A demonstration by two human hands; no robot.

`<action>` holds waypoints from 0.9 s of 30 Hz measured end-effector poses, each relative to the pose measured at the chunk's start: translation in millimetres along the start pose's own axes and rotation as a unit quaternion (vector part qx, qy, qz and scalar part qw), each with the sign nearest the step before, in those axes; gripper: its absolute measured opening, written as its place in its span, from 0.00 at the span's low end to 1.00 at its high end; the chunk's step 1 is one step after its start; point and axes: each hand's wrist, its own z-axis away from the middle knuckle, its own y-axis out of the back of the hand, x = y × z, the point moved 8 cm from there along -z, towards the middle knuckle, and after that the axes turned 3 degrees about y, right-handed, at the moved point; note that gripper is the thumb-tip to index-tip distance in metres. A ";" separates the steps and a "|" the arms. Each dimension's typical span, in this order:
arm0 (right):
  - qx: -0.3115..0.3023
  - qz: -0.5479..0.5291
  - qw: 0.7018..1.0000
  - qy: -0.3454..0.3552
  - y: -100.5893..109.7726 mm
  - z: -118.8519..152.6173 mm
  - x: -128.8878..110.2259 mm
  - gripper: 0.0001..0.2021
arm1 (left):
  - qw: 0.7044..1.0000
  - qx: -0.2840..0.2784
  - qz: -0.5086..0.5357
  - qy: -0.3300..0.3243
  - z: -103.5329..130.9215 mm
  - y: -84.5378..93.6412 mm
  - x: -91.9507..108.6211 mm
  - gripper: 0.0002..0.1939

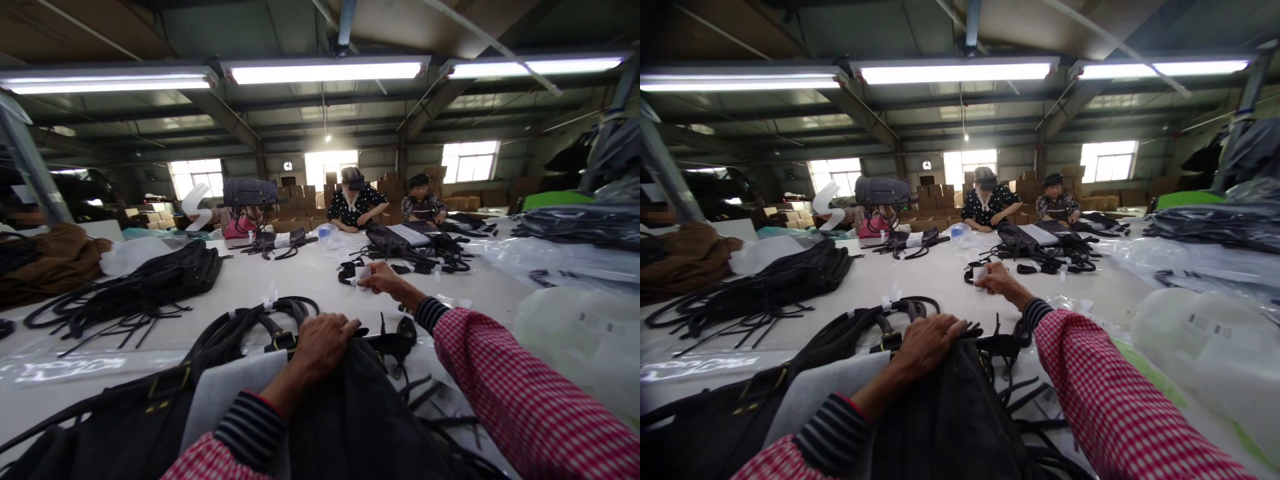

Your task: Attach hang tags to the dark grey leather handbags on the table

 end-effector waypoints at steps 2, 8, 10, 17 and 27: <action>0.001 -0.018 1.000 0.014 -1.7 3.6 -14.5 0.14 | 0.993 0.035 0.090 0.062 -4.3 7.2 -12.1 0.21; 0.002 -0.023 0.997 0.072 -14.9 14.6 -63.4 0.17 | 0.960 0.034 0.256 0.109 -15.3 -0.5 -34.4 0.35; 0.007 -0.012 0.996 0.094 -21.7 18.4 -77.9 0.16 | 0.953 0.016 0.292 0.082 -19.3 -3.9 -31.9 0.28; 0.147 0.088 0.980 0.102 18.9 39.4 -98.2 0.12 | 0.949 0.017 0.315 0.017 -22.0 -1.5 -19.0 0.32; 0.080 0.464 0.831 0.295 -3.8 142.0 -135.0 0.22 | 0.981 0.015 0.191 -0.021 -13.6 2.3 0.7 0.25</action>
